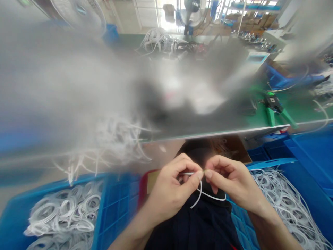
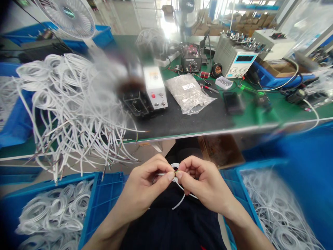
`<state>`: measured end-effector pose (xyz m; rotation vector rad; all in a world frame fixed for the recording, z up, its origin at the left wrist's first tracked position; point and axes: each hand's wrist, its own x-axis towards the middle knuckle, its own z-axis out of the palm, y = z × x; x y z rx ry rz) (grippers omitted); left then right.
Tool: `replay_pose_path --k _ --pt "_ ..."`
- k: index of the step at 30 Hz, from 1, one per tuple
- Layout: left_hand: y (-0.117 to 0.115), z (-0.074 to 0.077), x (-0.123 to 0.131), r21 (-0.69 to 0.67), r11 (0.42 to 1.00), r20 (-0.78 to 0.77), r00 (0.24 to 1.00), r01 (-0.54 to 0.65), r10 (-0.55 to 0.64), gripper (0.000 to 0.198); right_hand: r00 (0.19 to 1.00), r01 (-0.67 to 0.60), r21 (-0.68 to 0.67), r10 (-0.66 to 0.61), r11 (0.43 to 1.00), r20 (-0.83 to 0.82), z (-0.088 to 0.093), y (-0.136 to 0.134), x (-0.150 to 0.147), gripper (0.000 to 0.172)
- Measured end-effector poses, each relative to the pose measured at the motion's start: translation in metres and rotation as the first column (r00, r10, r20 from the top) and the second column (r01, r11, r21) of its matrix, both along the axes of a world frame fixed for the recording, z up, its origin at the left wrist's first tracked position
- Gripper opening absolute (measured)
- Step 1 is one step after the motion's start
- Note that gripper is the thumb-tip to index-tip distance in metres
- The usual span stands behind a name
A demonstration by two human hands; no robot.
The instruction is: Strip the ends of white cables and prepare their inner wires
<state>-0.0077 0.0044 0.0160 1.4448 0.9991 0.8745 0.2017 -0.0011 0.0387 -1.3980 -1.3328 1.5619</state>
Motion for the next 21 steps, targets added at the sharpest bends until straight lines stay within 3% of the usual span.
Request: replay_pose_path --k 3,7,9,16,19,21 --pt "-0.001 -0.002 0.002 0.014 0.999 -0.010 0.999 -0.032 0.033 0.015 0.999 -0.018 0.021 0.018 1.000 -0.033 -0.004 -0.001 0.003 0.020" --pt "-0.003 -0.002 0.004 0.061 0.996 -0.022 0.998 -0.063 0.064 0.013 0.999 0.007 0.214 -0.013 0.977 0.029 -0.004 -0.004 0.002 0.015" --pt "-0.004 -0.002 0.005 0.100 0.992 -0.041 0.996 -0.077 0.081 0.013 0.997 0.008 0.245 -0.028 0.970 0.077 -0.004 -0.005 -0.001 0.012" --pt "-0.004 -0.003 0.012 0.283 0.943 -0.097 0.972 -0.178 0.213 0.010 0.988 0.154 0.083 -0.153 0.985 -0.016 -0.014 -0.013 -0.016 0.025" --pt "-0.004 -0.003 0.013 0.289 0.940 -0.093 0.972 -0.181 0.216 0.010 0.982 0.128 0.234 -0.156 0.964 0.106 -0.017 -0.015 -0.014 0.022" --pt "-0.001 -0.002 0.011 0.241 0.960 -0.083 0.982 -0.146 0.170 0.011 0.961 0.023 0.362 -0.120 0.932 0.248 -0.015 -0.013 -0.006 0.016"
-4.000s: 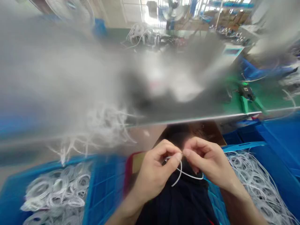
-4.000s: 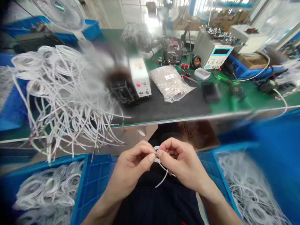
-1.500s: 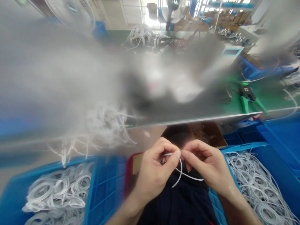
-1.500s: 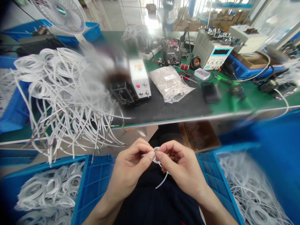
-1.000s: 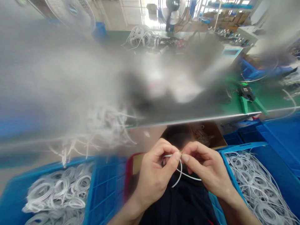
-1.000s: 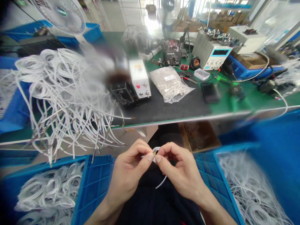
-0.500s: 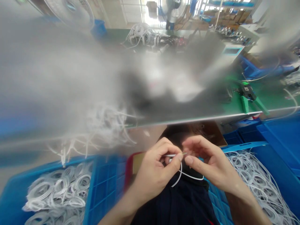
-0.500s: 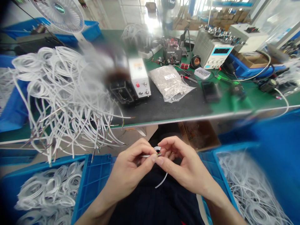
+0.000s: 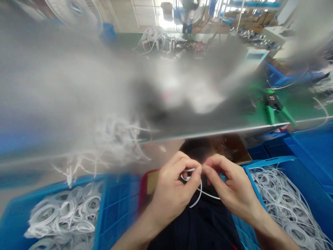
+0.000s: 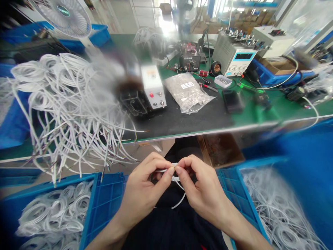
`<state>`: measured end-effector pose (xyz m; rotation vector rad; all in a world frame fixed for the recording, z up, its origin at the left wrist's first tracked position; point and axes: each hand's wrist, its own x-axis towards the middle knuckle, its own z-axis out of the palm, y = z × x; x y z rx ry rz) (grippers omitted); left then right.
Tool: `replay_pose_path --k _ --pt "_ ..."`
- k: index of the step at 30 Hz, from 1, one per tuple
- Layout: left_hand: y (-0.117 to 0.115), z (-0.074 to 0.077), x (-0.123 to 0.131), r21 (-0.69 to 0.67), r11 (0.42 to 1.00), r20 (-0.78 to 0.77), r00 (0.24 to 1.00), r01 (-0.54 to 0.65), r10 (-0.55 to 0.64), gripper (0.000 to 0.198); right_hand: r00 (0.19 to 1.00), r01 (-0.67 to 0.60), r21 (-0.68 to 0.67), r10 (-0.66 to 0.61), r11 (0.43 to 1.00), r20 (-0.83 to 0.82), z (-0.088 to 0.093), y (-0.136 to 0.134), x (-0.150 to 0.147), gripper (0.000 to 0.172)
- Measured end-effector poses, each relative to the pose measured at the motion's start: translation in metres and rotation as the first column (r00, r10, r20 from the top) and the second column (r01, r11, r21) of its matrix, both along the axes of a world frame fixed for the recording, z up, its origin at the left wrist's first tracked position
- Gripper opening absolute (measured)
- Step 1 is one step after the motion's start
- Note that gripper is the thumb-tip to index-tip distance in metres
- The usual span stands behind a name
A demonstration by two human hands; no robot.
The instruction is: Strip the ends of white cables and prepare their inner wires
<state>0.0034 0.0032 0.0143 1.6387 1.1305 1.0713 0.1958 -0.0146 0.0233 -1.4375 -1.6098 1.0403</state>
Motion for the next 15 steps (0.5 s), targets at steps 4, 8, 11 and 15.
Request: replay_pose_path --k 4,8,11,15 --pt "0.011 0.001 -0.008 -0.180 0.958 0.106 0.972 0.224 -0.208 0.013 0.974 -0.221 -0.093 0.226 0.971 0.036 0.012 0.014 0.022 0.020" --pt "0.019 -0.001 -0.008 -0.229 0.919 0.193 0.940 0.322 -0.281 0.013 0.936 -0.319 -0.346 0.236 0.882 -0.260 0.017 0.024 0.028 0.031" --pt "0.021 -0.001 -0.002 -0.162 0.970 0.072 0.983 0.181 -0.172 0.014 0.980 -0.169 -0.273 0.134 0.947 -0.144 0.013 0.021 0.023 0.030" --pt "0.020 0.000 0.004 -0.139 0.981 0.023 0.991 0.136 -0.134 0.015 0.994 -0.088 -0.193 0.075 0.977 -0.076 0.009 0.016 0.019 0.025"
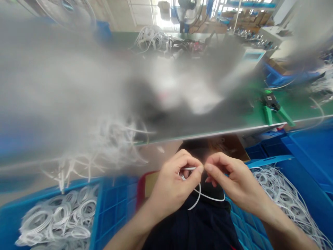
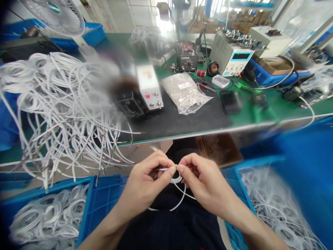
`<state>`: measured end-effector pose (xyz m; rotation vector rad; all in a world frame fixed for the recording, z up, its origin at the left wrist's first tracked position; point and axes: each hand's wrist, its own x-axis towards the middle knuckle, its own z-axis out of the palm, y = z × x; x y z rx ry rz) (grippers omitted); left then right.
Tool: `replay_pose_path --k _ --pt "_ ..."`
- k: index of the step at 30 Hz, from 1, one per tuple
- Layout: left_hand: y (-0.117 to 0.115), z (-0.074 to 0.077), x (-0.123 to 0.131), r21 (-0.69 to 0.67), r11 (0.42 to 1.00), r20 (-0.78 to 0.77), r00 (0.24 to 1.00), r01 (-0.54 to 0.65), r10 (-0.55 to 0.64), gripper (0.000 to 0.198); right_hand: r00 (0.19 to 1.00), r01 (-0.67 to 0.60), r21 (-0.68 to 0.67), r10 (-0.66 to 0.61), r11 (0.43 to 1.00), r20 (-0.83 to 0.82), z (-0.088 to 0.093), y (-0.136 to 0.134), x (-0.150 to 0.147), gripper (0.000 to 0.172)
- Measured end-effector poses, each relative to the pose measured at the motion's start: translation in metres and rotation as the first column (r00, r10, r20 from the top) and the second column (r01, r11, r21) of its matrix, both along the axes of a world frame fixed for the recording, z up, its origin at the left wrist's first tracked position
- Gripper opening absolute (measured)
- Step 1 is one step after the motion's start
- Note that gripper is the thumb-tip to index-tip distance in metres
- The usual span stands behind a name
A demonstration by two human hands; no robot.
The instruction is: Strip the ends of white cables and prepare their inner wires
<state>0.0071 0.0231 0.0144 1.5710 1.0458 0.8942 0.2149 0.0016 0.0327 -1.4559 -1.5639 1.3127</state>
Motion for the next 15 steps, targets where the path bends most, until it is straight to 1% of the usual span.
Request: replay_pose_path --k 3,4,6,8,11,15 --pt "0.001 -0.001 0.001 -0.041 0.998 0.019 0.999 0.039 -0.038 0.017 0.987 -0.005 -0.142 -0.019 0.990 -0.161 0.002 0.002 0.002 0.026" --pt "0.001 -0.002 0.001 -0.054 0.998 0.026 0.999 0.042 -0.040 0.017 0.981 -0.008 -0.168 -0.026 0.986 -0.194 0.002 0.003 0.003 0.026" --pt "0.002 -0.003 0.001 -0.071 0.997 0.040 0.999 0.031 -0.028 0.016 0.976 -0.004 -0.166 -0.032 0.986 -0.215 0.002 0.004 0.004 0.024" --pt "0.001 -0.004 0.002 -0.079 0.997 0.054 0.999 0.015 -0.011 0.015 0.979 0.020 -0.119 -0.044 0.993 -0.197 0.001 0.002 0.003 0.021" --pt "0.001 -0.005 0.003 -0.083 0.997 0.058 0.998 0.001 0.003 0.015 0.988 0.060 -0.006 -0.060 0.998 -0.141 -0.003 -0.001 0.000 0.016" --pt "0.002 -0.006 0.007 -0.029 0.998 0.037 0.998 -0.050 0.051 0.013 0.996 0.084 0.135 -0.085 0.987 0.004 -0.009 -0.001 -0.006 0.016"
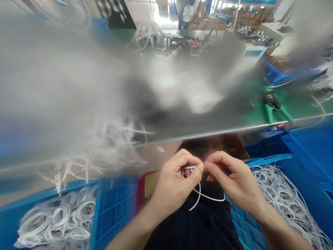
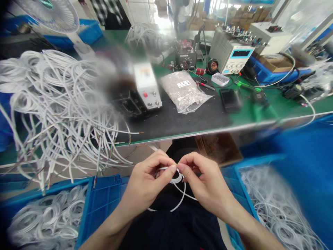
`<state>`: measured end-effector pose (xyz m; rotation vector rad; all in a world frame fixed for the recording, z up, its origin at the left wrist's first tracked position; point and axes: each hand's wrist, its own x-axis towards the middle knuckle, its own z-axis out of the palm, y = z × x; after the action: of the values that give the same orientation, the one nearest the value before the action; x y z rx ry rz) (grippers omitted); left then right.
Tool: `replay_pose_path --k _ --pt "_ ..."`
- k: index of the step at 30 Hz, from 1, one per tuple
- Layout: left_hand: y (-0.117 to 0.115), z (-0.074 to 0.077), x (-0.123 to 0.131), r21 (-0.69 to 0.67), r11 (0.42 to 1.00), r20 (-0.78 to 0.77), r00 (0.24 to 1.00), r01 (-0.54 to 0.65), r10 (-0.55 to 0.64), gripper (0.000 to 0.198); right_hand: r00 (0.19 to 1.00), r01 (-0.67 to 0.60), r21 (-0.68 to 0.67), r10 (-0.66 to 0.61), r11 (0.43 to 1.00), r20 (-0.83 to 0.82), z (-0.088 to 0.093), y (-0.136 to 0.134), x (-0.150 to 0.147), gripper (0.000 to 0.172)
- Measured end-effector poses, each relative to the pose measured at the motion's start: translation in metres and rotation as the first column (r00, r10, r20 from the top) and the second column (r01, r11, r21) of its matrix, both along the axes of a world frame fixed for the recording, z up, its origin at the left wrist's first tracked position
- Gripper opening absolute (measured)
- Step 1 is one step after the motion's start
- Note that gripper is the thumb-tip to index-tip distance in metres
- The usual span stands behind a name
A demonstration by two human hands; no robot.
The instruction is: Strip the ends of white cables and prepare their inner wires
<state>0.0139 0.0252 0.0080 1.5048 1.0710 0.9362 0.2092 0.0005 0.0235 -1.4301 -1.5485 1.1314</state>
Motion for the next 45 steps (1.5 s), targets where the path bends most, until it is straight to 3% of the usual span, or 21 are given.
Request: replay_pose_path --k 6,12,15,17,18,19,21,23,24,28,30,39,45 --pt "0.010 -0.003 0.014 0.120 0.990 -0.015 0.997 -0.075 0.077 0.012 0.982 0.070 0.112 -0.088 0.991 0.167 -0.006 0.003 0.001 0.017" --pt "0.026 0.002 0.019 0.147 0.987 -0.111 0.992 0.071 -0.055 0.014 0.969 0.046 0.155 -0.082 0.987 0.233 -0.005 0.008 0.020 0.014" --pt "0.037 0.005 0.022 0.041 0.979 -0.052 0.979 0.198 -0.196 0.015 0.997 0.000 -0.111 -0.009 0.994 -0.081 -0.003 0.017 0.033 0.023" --pt "0.045 0.005 0.025 -0.033 0.960 0.004 0.961 0.277 -0.277 0.015 0.934 -0.123 -0.284 0.015 0.951 -0.356 -0.002 0.023 0.039 0.034" --pt "0.048 0.003 0.028 -0.060 0.953 0.017 0.955 0.297 -0.297 0.015 0.912 -0.153 -0.317 0.010 0.936 -0.411 -0.002 0.025 0.041 0.037" --pt "0.051 0.002 0.032 -0.077 0.952 0.017 0.955 0.295 -0.295 0.016 0.923 -0.129 -0.308 0.000 0.943 -0.385 -0.002 0.027 0.042 0.037" --pt "0.054 -0.002 0.040 -0.078 0.969 -0.014 0.972 0.233 -0.234 0.016 0.989 0.030 -0.177 -0.055 0.984 -0.136 -0.002 0.028 0.043 0.030" --pt "0.055 -0.004 0.049 -0.046 0.988 -0.044 0.988 0.145 -0.147 0.015 0.984 0.145 -0.006 -0.143 0.989 0.109 -0.002 0.029 0.044 0.022" --pt "0.055 -0.004 0.053 -0.030 0.993 -0.047 0.992 0.116 -0.117 0.015 0.977 0.165 0.017 -0.166 0.986 0.137 -0.002 0.029 0.045 0.021" --pt "0.056 -0.003 0.064 -0.063 0.991 -0.016 0.992 0.121 -0.122 0.016 0.972 0.089 -0.224 -0.133 0.971 -0.193 -0.002 0.034 0.057 0.029" --pt "0.058 -0.003 0.067 -0.105 0.983 0.003 0.989 0.150 -0.151 0.016 0.945 0.044 -0.268 -0.127 0.962 -0.301 -0.003 0.036 0.065 0.031" --pt "0.060 -0.011 0.072 -0.169 0.971 -0.004 0.985 0.168 -0.171 0.016 0.955 0.164 -0.202 -0.207 0.966 -0.213 -0.011 0.033 0.070 0.023" --pt "0.064 -0.014 0.076 -0.286 0.922 0.100 0.965 0.260 -0.241 0.015 0.887 -0.029 -0.354 -0.139 0.935 -0.440 -0.011 0.040 0.083 0.032"
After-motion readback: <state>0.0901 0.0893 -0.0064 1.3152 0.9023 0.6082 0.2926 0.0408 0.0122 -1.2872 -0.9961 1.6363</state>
